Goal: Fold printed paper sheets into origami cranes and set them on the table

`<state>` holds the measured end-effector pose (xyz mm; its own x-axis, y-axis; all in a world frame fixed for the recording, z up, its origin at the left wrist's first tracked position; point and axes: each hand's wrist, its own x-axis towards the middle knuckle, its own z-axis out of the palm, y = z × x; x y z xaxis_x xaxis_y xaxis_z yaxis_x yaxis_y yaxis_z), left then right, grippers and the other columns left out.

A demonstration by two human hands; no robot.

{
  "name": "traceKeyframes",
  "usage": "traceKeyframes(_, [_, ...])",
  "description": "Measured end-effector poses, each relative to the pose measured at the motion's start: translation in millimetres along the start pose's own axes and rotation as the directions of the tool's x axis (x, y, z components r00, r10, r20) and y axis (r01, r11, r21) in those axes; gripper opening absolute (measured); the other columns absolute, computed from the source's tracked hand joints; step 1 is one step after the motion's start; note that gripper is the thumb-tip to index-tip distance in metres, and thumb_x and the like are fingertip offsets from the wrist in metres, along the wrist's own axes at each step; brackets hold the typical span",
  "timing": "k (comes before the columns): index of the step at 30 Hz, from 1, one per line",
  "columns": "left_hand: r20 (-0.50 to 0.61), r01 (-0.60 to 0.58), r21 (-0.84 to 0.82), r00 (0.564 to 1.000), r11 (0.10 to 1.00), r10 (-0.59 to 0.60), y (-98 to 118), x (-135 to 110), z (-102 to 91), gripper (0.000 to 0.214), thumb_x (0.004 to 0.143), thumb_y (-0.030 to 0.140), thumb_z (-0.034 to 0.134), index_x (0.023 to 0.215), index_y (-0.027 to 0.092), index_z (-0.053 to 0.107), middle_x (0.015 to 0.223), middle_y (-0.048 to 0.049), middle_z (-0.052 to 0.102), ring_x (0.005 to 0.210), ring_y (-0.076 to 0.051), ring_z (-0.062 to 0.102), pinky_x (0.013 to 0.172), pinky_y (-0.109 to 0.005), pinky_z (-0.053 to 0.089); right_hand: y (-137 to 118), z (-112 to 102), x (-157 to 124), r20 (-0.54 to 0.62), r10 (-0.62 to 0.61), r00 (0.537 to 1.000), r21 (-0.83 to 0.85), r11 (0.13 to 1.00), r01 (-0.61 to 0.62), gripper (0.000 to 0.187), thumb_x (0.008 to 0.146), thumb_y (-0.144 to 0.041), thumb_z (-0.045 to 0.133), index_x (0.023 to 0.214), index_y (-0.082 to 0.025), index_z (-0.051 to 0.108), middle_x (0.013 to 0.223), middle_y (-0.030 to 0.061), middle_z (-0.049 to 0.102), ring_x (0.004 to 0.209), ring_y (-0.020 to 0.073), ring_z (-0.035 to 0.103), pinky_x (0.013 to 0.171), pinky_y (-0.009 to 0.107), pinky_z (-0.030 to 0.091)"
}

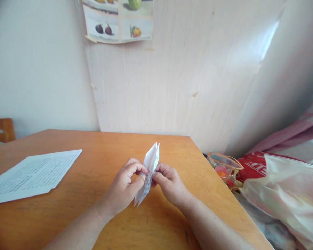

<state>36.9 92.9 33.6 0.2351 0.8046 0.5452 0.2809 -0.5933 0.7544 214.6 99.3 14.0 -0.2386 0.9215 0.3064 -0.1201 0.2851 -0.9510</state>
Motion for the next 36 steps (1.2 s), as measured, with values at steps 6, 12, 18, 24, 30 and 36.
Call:
traceKeyframes(6, [-0.005,-0.008,0.079,1.0,0.997,0.009,0.7,-1.6,1.0,0.022,0.074,0.023,0.075,0.089,0.021,0.06,0.097,-0.0028,0.057,0.09,-0.019,0.055,0.083,-0.035,0.045,-0.6,1.0,0.2,-0.031,0.002,1.0,0.013,1.0,-0.001,0.018,0.085,-0.035,0.07,0.079,-0.018,0.067,0.069,-0.0004,0.064,0.063,0.0128,0.056,0.062,0.027,0.046])
traceKeyframes(12, [-0.007,0.133,-0.113,0.991,0.985,-0.135,-1.3,-0.7,1.6,0.005,0.084,0.023,0.061,0.086,0.021,0.057,0.09,-0.0029,0.061,0.088,-0.019,0.058,0.078,-0.033,0.047,0.3,0.8,0.7,-0.025,-0.006,1.0,0.014,1.0,0.007,0.02,0.086,-0.036,0.069,0.078,-0.018,0.065,0.069,-0.0001,0.063,0.064,0.0133,0.057,0.062,0.028,0.047])
traceKeyframes(18, [0.114,0.325,-0.418,0.945,0.848,-0.306,-3.8,2.3,0.9,0.014,0.084,0.028,0.064,0.089,0.021,0.053,0.078,0.0006,0.062,0.071,-0.017,0.061,0.065,-0.028,0.048,0.4,1.0,0.6,-0.044,0.014,0.999,0.015,1.0,-0.014,0.023,0.087,-0.038,0.07,0.078,-0.018,0.063,0.067,-0.0001,0.063,0.062,0.0134,0.057,0.061,0.028,0.046])
traceKeyframes(24, [0.172,0.406,-0.518,0.911,0.753,-0.374,5.1,4.2,-0.4,0.014,0.08,0.026,0.068,0.085,0.019,0.056,0.075,0.0001,0.068,0.072,-0.018,0.066,0.071,-0.029,0.05,1.3,0.7,0.8,-0.033,0.018,0.999,0.026,1.0,-0.018,0.023,0.087,-0.039,0.069,0.08,-0.018,0.063,0.068,-0.0001,0.063,0.062,0.0134,0.057,0.062,0.028,0.046])
traceKeyframes(30, [0.189,0.441,-0.515,0.895,0.735,-0.405,3.2,4.5,0.6,0.015,0.082,0.03,0.067,0.082,0.018,0.057,0.071,-0.0008,0.067,0.068,-0.018,0.065,0.067,-0.029,0.051,-1.1,2.6,-0.2,-0.007,0.024,1.0,0.033,0.999,-0.024,0.025,0.088,-0.041,0.069,0.084,-0.018,0.063,0.07,0.0003,0.064,0.063,0.0136,0.057,0.062,0.028,0.047])
traceKeyframes(36, [0.146,0.432,-0.471,0.898,0.769,-0.415,-2.8,3.2,2.1,0.02,0.083,0.035,0.068,0.082,0.017,0.059,0.071,0.0008,0.064,0.064,-0.015,0.06,0.061,-0.026,0.049,-5.1,4.7,-0.8,0.031,0.079,0.996,-0.02,0.997,-0.079,0.027,0.086,-0.044,0.069,0.087,-0.017,0.063,0.075,0.0022,0.066,0.066,0.015,0.06,0.062,0.029,0.048])
